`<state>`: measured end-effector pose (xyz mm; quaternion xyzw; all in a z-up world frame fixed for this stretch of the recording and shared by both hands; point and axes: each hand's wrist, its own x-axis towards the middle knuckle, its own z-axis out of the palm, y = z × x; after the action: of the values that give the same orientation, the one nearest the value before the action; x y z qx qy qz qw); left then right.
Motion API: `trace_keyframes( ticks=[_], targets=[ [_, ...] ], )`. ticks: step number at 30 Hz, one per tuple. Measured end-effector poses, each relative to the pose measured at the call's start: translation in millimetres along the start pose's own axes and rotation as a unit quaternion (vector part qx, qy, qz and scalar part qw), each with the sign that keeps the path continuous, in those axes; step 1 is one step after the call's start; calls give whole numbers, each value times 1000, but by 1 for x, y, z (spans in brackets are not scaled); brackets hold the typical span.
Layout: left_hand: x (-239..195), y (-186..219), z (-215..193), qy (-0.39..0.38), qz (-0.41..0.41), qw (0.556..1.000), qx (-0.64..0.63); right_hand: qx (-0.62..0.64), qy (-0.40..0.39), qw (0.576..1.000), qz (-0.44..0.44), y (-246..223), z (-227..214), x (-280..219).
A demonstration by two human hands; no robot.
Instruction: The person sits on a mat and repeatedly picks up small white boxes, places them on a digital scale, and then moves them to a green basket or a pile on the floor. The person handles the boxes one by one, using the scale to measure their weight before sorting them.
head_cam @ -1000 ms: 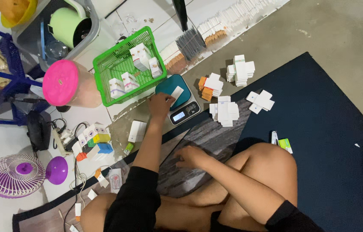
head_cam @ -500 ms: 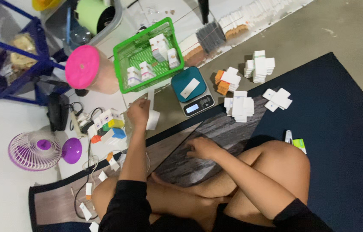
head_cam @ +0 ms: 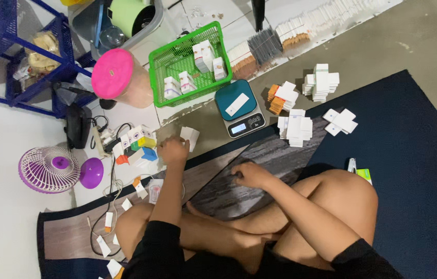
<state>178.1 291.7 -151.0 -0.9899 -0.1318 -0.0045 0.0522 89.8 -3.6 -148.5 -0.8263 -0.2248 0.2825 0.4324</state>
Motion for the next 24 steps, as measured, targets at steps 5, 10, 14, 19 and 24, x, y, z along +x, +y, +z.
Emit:
trace_keyframes(
  ticks=[5, 10, 14, 19, 24],
  targets=[
    [-6, 14, -29, 25, -1, 998, -62, 9, -4, 1000, 9, -10, -6, -6],
    [4, 34, -24, 32, 44, 992, -113, 4, 3, 1000, 8, -13, -4, -7],
    [15, 84, -25, -59, 56, 990, -114, 10, 1, 1000, 20, -15, -6, -6],
    [20, 144, -29, -57, 185, 941, -279, 19, -3, 999, 26, 1, 5, 2],
    [36, 174, 26, 35, 302, 934, -189, -10, 4, 1000, 27, -12, -7, -4]
  ],
)
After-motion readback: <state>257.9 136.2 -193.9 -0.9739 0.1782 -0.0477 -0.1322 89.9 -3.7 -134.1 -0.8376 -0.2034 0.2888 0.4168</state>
